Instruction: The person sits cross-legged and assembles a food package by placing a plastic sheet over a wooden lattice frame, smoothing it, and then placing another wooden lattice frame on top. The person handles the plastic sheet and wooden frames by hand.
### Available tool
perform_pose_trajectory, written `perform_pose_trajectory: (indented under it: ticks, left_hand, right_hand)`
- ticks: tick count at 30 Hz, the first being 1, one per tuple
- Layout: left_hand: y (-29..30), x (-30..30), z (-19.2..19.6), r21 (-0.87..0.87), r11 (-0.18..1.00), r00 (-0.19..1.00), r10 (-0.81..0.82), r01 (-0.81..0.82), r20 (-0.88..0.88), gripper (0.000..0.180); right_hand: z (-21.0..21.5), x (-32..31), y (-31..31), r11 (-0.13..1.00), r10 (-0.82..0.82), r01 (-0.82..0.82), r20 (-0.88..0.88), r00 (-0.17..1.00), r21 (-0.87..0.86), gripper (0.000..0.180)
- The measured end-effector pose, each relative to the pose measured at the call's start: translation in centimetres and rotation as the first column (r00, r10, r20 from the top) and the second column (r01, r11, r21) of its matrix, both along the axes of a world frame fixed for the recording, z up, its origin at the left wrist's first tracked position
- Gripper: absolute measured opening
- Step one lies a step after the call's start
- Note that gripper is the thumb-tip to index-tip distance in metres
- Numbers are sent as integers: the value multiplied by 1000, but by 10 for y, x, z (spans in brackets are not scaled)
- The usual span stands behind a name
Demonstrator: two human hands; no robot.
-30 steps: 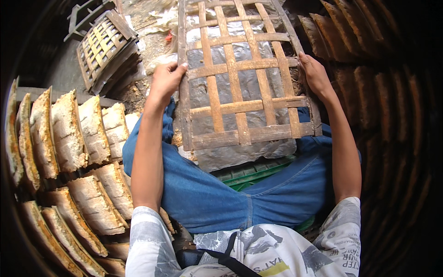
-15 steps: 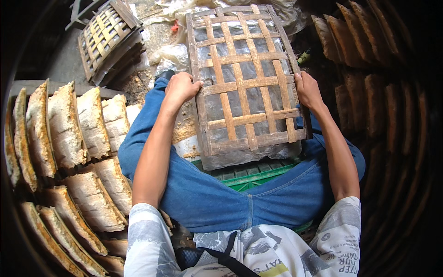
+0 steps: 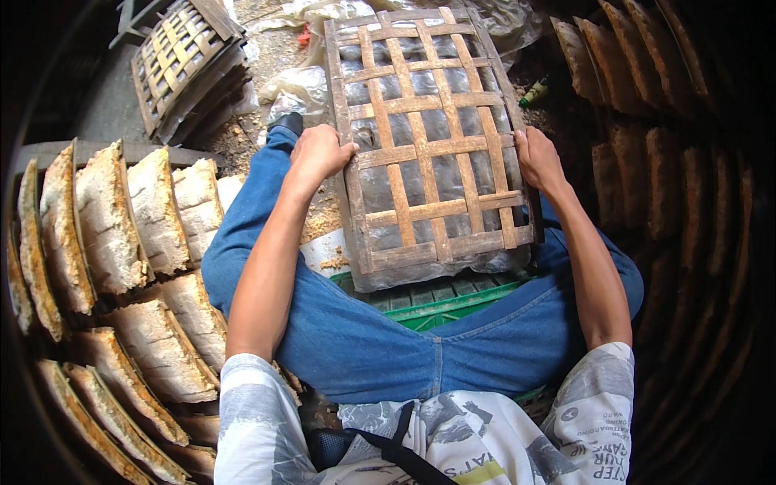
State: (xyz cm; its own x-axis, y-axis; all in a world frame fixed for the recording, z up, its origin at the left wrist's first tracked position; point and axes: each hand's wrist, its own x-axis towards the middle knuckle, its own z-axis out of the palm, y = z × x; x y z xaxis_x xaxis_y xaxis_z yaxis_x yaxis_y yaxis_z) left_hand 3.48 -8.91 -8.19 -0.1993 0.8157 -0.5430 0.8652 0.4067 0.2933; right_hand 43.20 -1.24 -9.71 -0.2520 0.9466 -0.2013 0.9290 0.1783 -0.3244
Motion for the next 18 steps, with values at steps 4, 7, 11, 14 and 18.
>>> perform_pose_trajectory:
  ticks: [4, 7, 11, 14, 18]
  left_hand:
    - [1, 10, 15, 65, 998, 988, 20, -10, -152, 47]
    - [9, 7, 25, 124, 992, 976, 43, -17, -215, 48]
    - [10, 6, 30, 142, 989, 985, 59, -35, -164, 49]
    - [7, 9, 17, 153, 988, 989, 26, -3, -148, 46]
    - [8, 17, 10, 119, 993, 988, 3, 15, -154, 50]
  right_hand:
    - [12, -5, 6, 975, 111, -32, 363, 925, -218, 52]
    - [19, -11, 16, 969, 68, 23, 357, 932, -245, 53]
    - [23, -21, 8, 983, 78, -30, 259, 963, -182, 49]
    - [17, -28, 5, 970, 95, -27, 272, 958, -241, 48]
    - [1, -21, 1, 972, 96, -20, 318, 943, -232, 48]
